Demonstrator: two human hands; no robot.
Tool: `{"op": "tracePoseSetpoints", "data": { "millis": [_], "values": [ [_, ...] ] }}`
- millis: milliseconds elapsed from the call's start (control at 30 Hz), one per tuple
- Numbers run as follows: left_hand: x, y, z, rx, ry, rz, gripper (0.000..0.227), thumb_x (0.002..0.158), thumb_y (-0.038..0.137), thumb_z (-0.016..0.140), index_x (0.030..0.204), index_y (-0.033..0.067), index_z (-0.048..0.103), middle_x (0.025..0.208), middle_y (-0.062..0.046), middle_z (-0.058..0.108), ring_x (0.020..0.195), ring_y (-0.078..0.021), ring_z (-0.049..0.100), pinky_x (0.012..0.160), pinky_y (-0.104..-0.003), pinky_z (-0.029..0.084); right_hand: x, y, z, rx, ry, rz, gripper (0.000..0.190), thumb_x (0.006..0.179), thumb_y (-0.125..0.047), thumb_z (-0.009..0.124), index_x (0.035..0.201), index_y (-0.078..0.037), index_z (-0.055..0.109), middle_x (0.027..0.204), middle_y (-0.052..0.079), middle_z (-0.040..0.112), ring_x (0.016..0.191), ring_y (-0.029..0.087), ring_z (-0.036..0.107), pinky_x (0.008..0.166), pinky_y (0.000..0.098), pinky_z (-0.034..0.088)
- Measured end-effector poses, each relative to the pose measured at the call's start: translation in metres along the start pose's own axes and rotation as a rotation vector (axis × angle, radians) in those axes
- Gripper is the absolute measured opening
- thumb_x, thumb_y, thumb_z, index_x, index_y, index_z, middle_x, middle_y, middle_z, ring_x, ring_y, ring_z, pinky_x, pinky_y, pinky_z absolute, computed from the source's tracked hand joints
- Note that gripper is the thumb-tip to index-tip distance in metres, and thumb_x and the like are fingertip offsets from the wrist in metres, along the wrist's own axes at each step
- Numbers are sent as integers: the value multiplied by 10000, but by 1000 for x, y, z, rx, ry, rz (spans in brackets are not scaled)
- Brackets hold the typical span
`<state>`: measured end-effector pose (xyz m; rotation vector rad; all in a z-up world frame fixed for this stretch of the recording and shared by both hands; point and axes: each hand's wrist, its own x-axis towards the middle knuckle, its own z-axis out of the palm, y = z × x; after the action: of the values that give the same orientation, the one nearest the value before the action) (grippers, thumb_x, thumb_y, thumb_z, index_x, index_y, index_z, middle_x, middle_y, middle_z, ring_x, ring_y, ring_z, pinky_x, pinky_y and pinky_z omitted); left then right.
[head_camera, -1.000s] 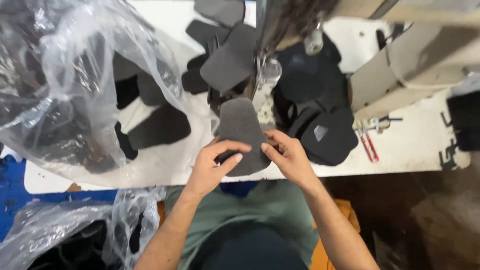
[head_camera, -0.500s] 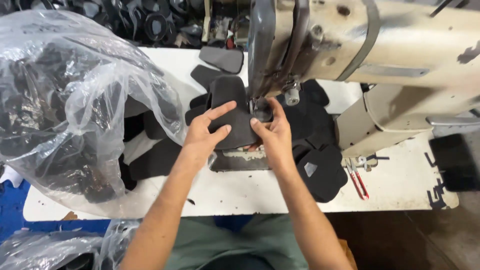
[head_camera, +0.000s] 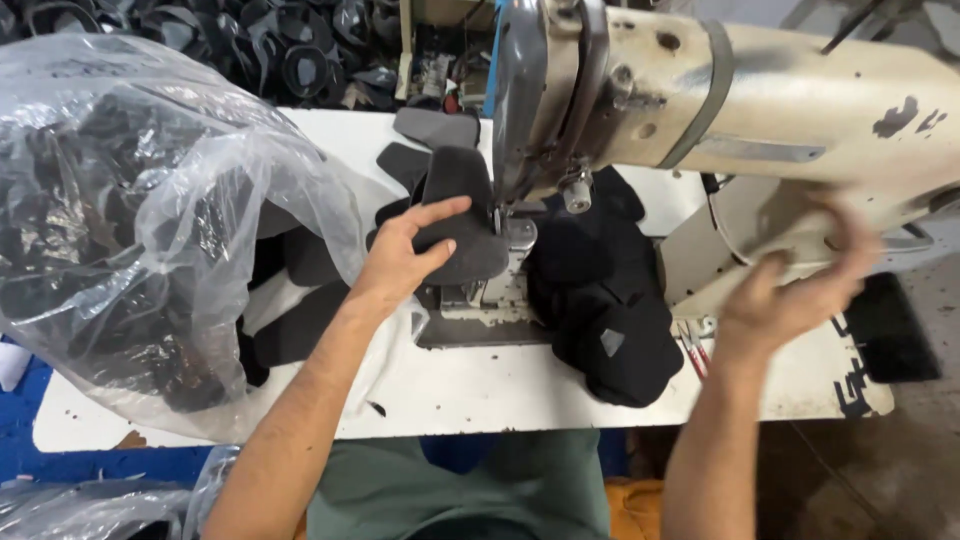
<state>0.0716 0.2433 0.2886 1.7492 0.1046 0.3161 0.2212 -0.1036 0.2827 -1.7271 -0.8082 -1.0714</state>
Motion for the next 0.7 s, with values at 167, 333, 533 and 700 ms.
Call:
{"op": "tracePoseSetpoints", "data": {
  "millis": [167, 333, 533, 700],
  "values": [
    [5, -3, 0, 11, 18, 58, 511, 834, -28, 661, 1326, 108, 689, 1310, -51, 698, 1230, -163, 629, 1099, -285, 435, -38, 59, -17, -266, 107, 70, 536, 1042, 53, 669, 1492, -17, 386, 1546, 219, 247, 1494, 344, 348, 1155, 504, 521],
    [-2, -4, -1, 113, 19, 123, 504, 840, -27, 681, 1328, 98, 696, 1308, -58, 721, 1276, -176, 603, 1134, -300, 385, -37, 63, -23, -644, -10, 26, 677, 1064, -1, 664, 1597, -62, 251, 1641, 116, 275, 1583, 344, 261, 1357, 559, 265],
    [10, 6, -3, 85, 20, 74, 500, 835, -3, 678, 1319, 121, 691, 1301, -36, 708, 1220, -147, 635, 1084, -296, 445, -10, 65, -23, -557, 33, 74, 805, 942, -41, 670, 1607, -95, 218, 1671, 155, 203, 1592, 343, 222, 1367, 573, 232],
    [24, -5, -8, 93, -3, 129, 503, 844, -19, 679, 1332, 100, 691, 1311, -53, 724, 1243, -169, 627, 1149, -306, 371, -16, 72, -25, -677, -2, 91, 833, 891, 6, 627, 1602, -99, 205, 1688, 144, 188, 1607, 309, 167, 1383, 588, 164]
  ]
}}
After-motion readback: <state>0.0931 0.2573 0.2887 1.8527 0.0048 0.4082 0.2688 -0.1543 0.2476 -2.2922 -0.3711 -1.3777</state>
